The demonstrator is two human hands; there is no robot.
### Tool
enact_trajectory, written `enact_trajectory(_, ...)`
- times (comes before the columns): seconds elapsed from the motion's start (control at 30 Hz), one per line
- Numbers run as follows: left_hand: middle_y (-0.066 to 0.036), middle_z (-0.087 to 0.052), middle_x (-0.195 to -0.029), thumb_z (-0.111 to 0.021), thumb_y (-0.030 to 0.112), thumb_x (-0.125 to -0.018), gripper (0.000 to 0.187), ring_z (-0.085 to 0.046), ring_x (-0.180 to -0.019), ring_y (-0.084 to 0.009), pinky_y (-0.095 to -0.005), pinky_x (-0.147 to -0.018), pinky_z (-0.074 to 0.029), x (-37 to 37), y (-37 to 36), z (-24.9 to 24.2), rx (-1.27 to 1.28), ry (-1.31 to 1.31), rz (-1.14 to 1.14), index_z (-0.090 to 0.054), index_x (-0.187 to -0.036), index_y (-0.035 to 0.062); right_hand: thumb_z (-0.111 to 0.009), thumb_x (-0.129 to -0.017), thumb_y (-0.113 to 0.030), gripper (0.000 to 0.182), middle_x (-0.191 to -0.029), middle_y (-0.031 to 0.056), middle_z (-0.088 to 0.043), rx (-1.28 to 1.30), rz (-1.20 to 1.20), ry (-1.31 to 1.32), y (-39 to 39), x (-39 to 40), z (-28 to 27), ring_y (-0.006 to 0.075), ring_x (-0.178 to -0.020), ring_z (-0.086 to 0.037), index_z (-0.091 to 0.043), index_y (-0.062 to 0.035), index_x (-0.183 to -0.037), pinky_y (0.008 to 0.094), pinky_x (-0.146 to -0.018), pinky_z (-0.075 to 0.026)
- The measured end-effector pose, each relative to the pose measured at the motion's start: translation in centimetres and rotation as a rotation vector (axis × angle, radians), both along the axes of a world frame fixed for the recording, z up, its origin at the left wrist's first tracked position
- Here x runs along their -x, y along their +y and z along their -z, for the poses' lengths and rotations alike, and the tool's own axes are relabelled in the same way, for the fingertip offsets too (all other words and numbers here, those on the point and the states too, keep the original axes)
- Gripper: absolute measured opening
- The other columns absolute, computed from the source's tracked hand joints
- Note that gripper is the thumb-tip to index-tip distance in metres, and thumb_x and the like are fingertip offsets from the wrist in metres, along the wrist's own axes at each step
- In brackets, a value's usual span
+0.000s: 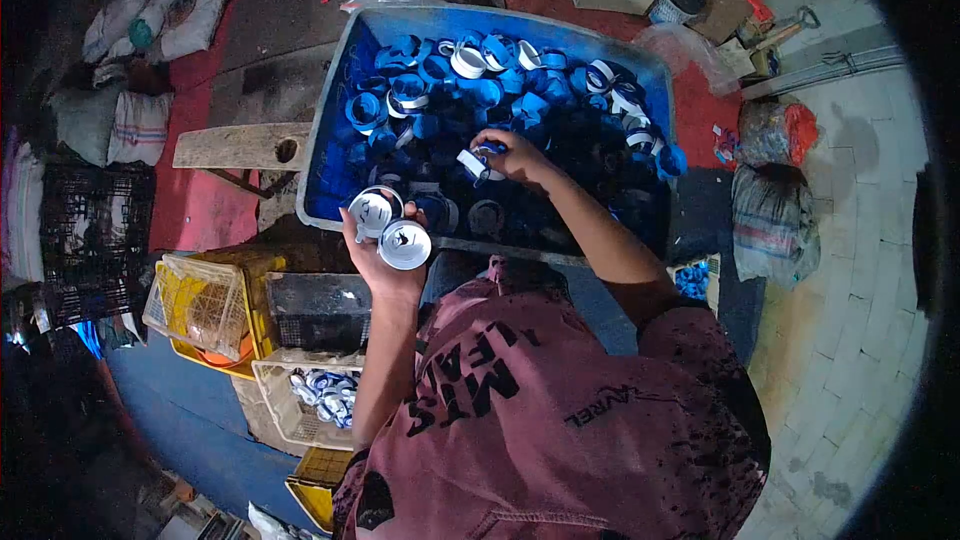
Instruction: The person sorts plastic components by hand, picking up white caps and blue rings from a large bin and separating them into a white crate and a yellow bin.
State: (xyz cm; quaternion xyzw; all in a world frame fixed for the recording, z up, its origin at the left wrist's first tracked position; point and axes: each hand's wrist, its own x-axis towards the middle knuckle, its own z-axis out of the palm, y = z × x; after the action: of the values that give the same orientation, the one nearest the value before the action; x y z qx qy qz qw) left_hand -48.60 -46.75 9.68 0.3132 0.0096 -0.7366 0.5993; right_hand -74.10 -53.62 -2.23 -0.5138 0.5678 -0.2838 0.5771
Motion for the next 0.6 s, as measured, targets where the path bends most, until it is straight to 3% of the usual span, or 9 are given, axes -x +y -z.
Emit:
enact_trajectory(0.1, -0.009, -0.070, -0.097, -0.048, 0.052, -0.101, 0.050, -0.069, -0.081, -0.0286, -0.0399, -0.074, -0.059, 0.0, 0.0, 0.1, 0.003, -0.013, -0.009, -0.062, -0.112, 0.0058, -0.066, -0.084, -0.003, 0.028, -0.107, 0.0075, -0.070, 0.269, 0.012, -0.085, 0.0, 0.3, 1.2, 0.0200, -0.101, -0.065, -0.066, -0.0079, -0.111, 0.0346, -0.086, -0.052)
enact_trajectory(0.2, -0.009, -0.070, -0.099, -0.049, 0.052, -0.101, 0.049, -0.069, -0.080, -0.0287, -0.0399, -0.074, -0.059, 0.0, 0.0, 0.2, 0.019, -0.008, -0.003, -0.062, -0.113, 0.0058, -0.065, -0.082, -0.002, 0.027, -0.104, 0.0111, -0.069, 0.263, 0.066, 0.211, 0.5, 0.0, -0.3, 0.0231, -0.100, -0.066, -0.065, -0.0080, -0.108, 0.0360, -0.086, -0.051)
enact_trajectory(0.3, -0.009, -0.070, -0.101, -0.049, 0.051, -0.101, 0.049, -0.069, -0.081, -0.0288, -0.0391, -0.074, -0.059, 0.1, 0.0, 0.1, 0.024, -0.001, -0.010, -0.062, -0.113, 0.0058, -0.064, -0.079, -0.001, 0.029, -0.100, 0.0151, -0.066, 0.371, 0.026, 0.260, 0.5, 0.2, -0.4, 0.0270, -0.098, -0.066, -0.066, -0.0079, -0.107, 0.0365, -0.085, -0.050)
enact_trajectory(0.4, -0.010, -0.070, -0.101, -0.050, 0.051, -0.101, 0.049, -0.069, -0.082, -0.0290, -0.0387, -0.075, -0.059, 0.2, 0.0, 0.0, 0.024, -0.006, -0.012, -0.062, -0.114, 0.0056, -0.062, -0.078, 0.001, 0.033, -0.099, 0.0168, -0.063, 0.853, -0.022, 0.665, 0.7, 0.7, -0.5, 0.0308, -0.096, -0.064, -0.066, -0.0080, -0.108, 0.0372, -0.084, -0.050)
enact_trajectory(0.6, -0.010, -0.070, -0.100, -0.047, 0.052, -0.102, 0.050, -0.069, -0.084, -0.0289, -0.0371, -0.073, -0.060, 0.1, -0.5, -0.1, 0.039, -0.005, 0.102, -0.062, -0.113, 0.0053, -0.059, -0.074, 0.012, 0.042, -0.102, 0.0141, -0.063, 0.515, -0.010, 0.307, 0.4, 0.6, -2.3, 0.0305, -0.097, -0.064, -0.065, -0.0064, -0.112, 0.0375, -0.086, -0.051)
